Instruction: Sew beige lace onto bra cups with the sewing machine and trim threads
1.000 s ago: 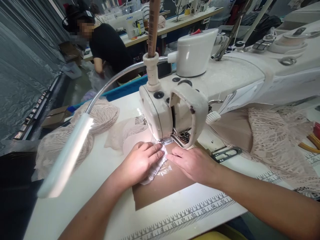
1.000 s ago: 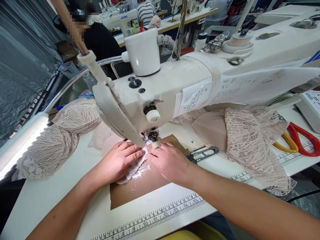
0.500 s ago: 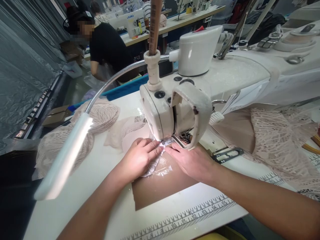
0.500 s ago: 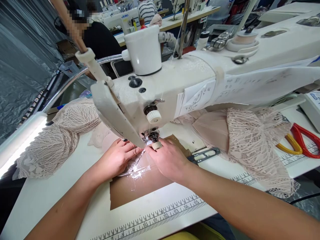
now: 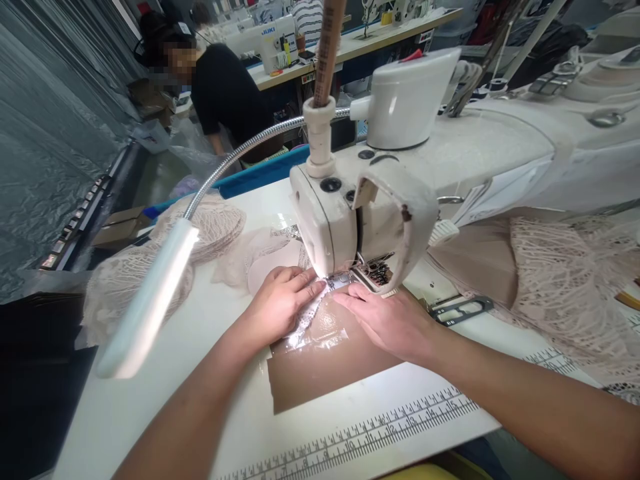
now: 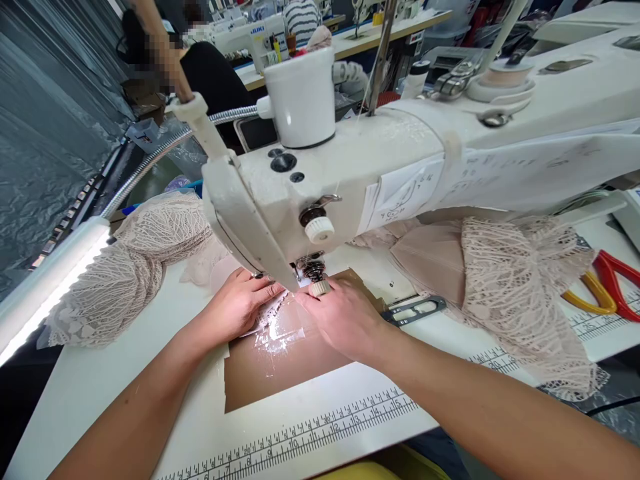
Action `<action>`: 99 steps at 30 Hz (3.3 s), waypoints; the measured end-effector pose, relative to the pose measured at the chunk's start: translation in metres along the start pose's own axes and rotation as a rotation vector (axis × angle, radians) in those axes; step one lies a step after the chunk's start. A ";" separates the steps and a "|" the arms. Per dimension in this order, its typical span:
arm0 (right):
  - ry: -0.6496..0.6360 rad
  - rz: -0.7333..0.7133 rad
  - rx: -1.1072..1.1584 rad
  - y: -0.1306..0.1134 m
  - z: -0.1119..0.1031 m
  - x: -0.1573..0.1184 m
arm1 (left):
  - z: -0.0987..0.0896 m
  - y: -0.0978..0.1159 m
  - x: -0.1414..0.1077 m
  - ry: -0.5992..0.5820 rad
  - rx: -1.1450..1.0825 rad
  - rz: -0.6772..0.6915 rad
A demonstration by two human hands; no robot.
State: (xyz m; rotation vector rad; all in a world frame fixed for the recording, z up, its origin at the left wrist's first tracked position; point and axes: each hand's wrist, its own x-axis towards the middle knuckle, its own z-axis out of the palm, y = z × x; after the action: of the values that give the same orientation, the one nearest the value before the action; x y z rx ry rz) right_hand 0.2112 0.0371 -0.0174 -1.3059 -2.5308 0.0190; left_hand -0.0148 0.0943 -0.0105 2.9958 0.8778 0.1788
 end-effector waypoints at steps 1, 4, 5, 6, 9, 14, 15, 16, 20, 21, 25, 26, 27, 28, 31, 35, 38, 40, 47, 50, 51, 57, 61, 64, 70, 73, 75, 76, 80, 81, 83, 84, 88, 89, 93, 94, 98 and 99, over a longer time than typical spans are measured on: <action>0.008 -0.002 0.010 0.000 0.000 0.000 | 0.000 0.000 0.000 -0.001 0.002 -0.001; 0.034 -0.002 0.041 0.000 0.000 -0.001 | -0.002 0.001 0.000 -0.004 0.008 0.001; 0.040 -0.001 0.050 0.000 0.000 -0.001 | -0.002 0.002 0.000 -0.004 0.010 0.002; 0.042 0.000 0.057 0.000 0.000 -0.001 | -0.003 0.002 0.001 -0.005 0.011 0.002; 0.037 -0.001 0.066 0.001 0.000 -0.001 | -0.002 0.002 0.000 -0.003 0.008 0.003; 0.003 0.005 0.073 0.001 0.000 0.000 | 0.000 0.000 -0.001 -0.017 0.033 -0.003; -0.007 0.011 0.077 0.001 0.000 0.000 | 0.000 0.001 -0.002 -0.028 0.048 -0.013; -0.016 0.017 0.079 0.001 -0.001 0.000 | -0.002 0.003 -0.003 -0.040 0.062 -0.030; -0.027 0.022 0.072 0.002 -0.003 -0.001 | -0.019 0.018 -0.007 -0.085 0.042 -0.131; -0.025 0.029 0.066 0.003 -0.003 -0.002 | -0.025 0.024 -0.008 -0.107 0.009 -0.146; 0.003 0.077 0.016 0.006 -0.003 -0.003 | -0.041 0.043 -0.010 -0.217 -0.094 -0.220; 0.014 0.080 0.006 0.006 -0.003 -0.004 | -0.042 0.046 -0.009 -0.229 -0.103 -0.239; 0.025 0.077 0.000 0.006 -0.003 -0.004 | -0.041 0.048 -0.009 -0.230 -0.111 -0.249; 0.035 0.072 -0.001 0.007 -0.003 -0.004 | -0.039 0.049 -0.008 -0.220 -0.123 -0.247; 0.045 0.065 0.031 0.007 -0.003 -0.005 | -0.033 0.049 -0.006 -0.167 -0.181 -0.183; 0.067 0.003 0.104 0.007 -0.003 -0.006 | -0.027 0.046 -0.006 -0.103 -0.203 -0.100; 0.045 -0.074 0.128 0.006 -0.003 -0.007 | -0.023 0.044 -0.006 -0.075 -0.178 -0.064; -0.003 -0.106 0.113 0.004 -0.002 -0.007 | -0.019 0.045 -0.005 -0.073 -0.165 -0.059; -0.106 -0.081 0.047 0.000 -0.001 -0.007 | -0.016 0.054 0.000 -0.076 -0.140 -0.115; -0.106 -0.054 0.040 -0.001 -0.002 -0.006 | -0.017 0.055 0.002 -0.081 -0.132 -0.124; -0.104 -0.041 0.034 -0.001 -0.003 -0.006 | -0.017 0.056 0.003 -0.078 -0.126 -0.130; -0.014 -0.023 0.050 0.002 0.000 -0.008 | -0.016 0.052 0.003 -0.072 -0.138 -0.160; 0.056 -0.132 0.109 0.004 -0.001 -0.012 | -0.021 0.047 -0.002 -0.081 -0.220 -0.091; 0.007 -0.189 0.118 0.005 -0.003 -0.013 | -0.022 0.047 -0.004 -0.072 -0.239 -0.085; -0.007 -0.163 0.124 0.004 -0.002 -0.014 | -0.013 0.048 0.000 -0.056 -0.190 -0.102; 0.022 -0.141 0.113 0.004 0.000 -0.013 | -0.011 0.044 0.002 -0.054 -0.148 -0.107; 0.033 -0.124 0.096 0.003 0.001 -0.013 | -0.011 0.042 0.002 -0.055 -0.124 -0.104; 0.036 -0.115 0.086 0.003 0.001 -0.012 | -0.011 0.041 0.002 -0.053 -0.114 -0.101; 0.043 -0.113 0.054 0.003 0.001 -0.013 | -0.011 0.039 0.001 -0.027 -0.094 -0.090; 0.044 -0.123 0.053 0.003 0.001 -0.013 | -0.010 0.040 0.001 -0.020 -0.095 -0.087; 0.042 -0.142 0.059 0.004 0.001 -0.014 | -0.010 0.040 0.001 -0.008 -0.099 -0.076; 0.041 -0.145 0.064 0.004 0.000 -0.014 | -0.010 0.040 0.001 -0.006 -0.101 -0.072; 0.038 -0.150 0.085 0.003 0.000 -0.014 | -0.009 0.039 0.003 -0.012 -0.096 -0.067; 0.035 -0.146 0.089 0.003 0.000 -0.013 | -0.009 0.038 0.003 -0.014 -0.094 -0.067; 0.016 -0.095 0.082 0.000 0.001 -0.010 | -0.009 0.033 0.005 0.001 -0.073 -0.081; 0.011 -0.078 0.074 -0.001 0.001 -0.008 | -0.009 0.031 0.005 0.005 -0.063 -0.089; -0.025 -0.013 0.057 -0.004 0.002 -0.003 | -0.006 0.026 0.005 0.009 -0.014 -0.133; -0.030 -0.003 0.057 -0.004 0.001 -0.002 | -0.005 0.025 0.005 0.011 -0.004 -0.144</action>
State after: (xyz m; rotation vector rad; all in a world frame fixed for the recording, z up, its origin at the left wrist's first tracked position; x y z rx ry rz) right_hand 0.2087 0.0333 -0.0187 -1.2898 -2.5375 0.1109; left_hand 0.0017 0.0759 -0.0039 2.9151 1.0882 0.1945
